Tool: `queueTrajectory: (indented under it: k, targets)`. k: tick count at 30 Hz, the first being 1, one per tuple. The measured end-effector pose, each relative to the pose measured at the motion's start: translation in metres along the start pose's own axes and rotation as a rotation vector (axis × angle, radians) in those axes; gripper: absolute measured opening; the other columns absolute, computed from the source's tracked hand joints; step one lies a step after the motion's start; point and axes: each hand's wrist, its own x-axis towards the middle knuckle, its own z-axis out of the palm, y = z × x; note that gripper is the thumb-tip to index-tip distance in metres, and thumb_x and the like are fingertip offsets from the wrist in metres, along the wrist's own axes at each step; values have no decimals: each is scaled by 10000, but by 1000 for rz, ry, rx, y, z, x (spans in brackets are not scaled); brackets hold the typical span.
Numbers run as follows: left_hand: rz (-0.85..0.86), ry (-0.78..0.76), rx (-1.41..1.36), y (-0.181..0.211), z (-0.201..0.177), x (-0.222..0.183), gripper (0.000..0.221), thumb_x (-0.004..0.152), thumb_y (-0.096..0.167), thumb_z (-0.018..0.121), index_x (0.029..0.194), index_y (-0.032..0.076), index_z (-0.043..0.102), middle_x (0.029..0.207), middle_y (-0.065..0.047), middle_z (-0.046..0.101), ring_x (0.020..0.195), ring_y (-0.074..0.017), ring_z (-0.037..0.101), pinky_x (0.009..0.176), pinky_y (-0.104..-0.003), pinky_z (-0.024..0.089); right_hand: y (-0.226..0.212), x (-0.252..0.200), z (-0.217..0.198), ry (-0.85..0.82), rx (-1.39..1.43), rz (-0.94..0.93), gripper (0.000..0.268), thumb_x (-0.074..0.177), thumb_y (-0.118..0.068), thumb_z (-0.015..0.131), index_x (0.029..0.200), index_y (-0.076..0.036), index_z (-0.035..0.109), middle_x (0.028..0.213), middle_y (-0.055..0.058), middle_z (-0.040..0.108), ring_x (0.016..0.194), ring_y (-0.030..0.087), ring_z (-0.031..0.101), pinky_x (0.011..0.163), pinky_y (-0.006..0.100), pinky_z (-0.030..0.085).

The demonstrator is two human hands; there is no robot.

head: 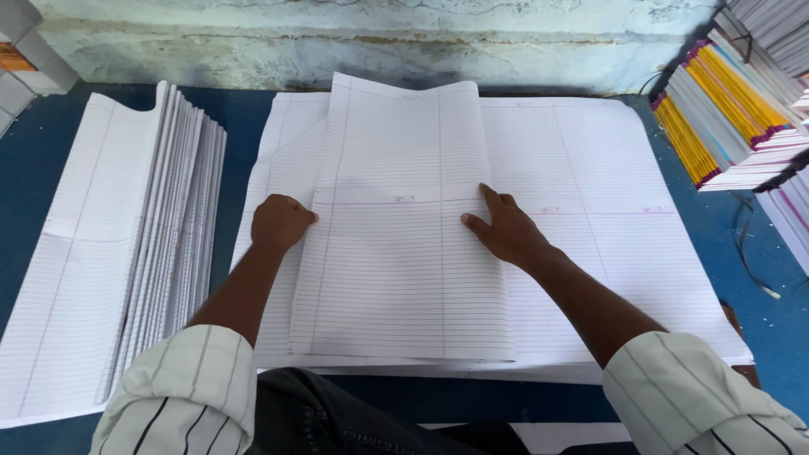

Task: The person folds large sheets of lined paper in half, presses the crease with a wooden block, and stacks the folded sheets. The person repeats this process for multiple sheets, moving finished sheets to a growing stack on the left.

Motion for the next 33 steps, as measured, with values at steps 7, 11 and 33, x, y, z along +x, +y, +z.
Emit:
queueTrajectory:
  k: [7, 11, 33]
  targets:
    - [24, 49, 25, -22, -21, -2, 295, 826, 325, 845, 898, 41, 813, 885, -136, 780, 786, -250, 747, 737, -375, 608, -12, 7, 11, 8, 38, -37, 791, 995, -499, 494, 1599, -76, 206, 1592, 239, 323, 1385, 384, 485, 1095, 497, 479]
    - [-18, 59, 2, -35, -33, -2, 276, 822, 295, 851, 903, 34, 810, 886, -136, 777, 780, -252, 754, 743, -376, 620, -17, 10, 16, 7, 30, -44, 805, 995, -512, 492, 1602, -66, 208, 1584, 252, 339, 1391, 387, 489, 1092, 507, 486]
    - [-29, 138, -7, -89, -53, 10, 232, 842, 236, 848, 794, 20, 779, 768, -134, 751, 709, -242, 730, 730, -392, 595, -30, 23, 36, 32, 4, -125, 851, 971, -573, 501, 1606, -91, 206, 1623, 235, 282, 1477, 408, 353, 1140, 544, 410]
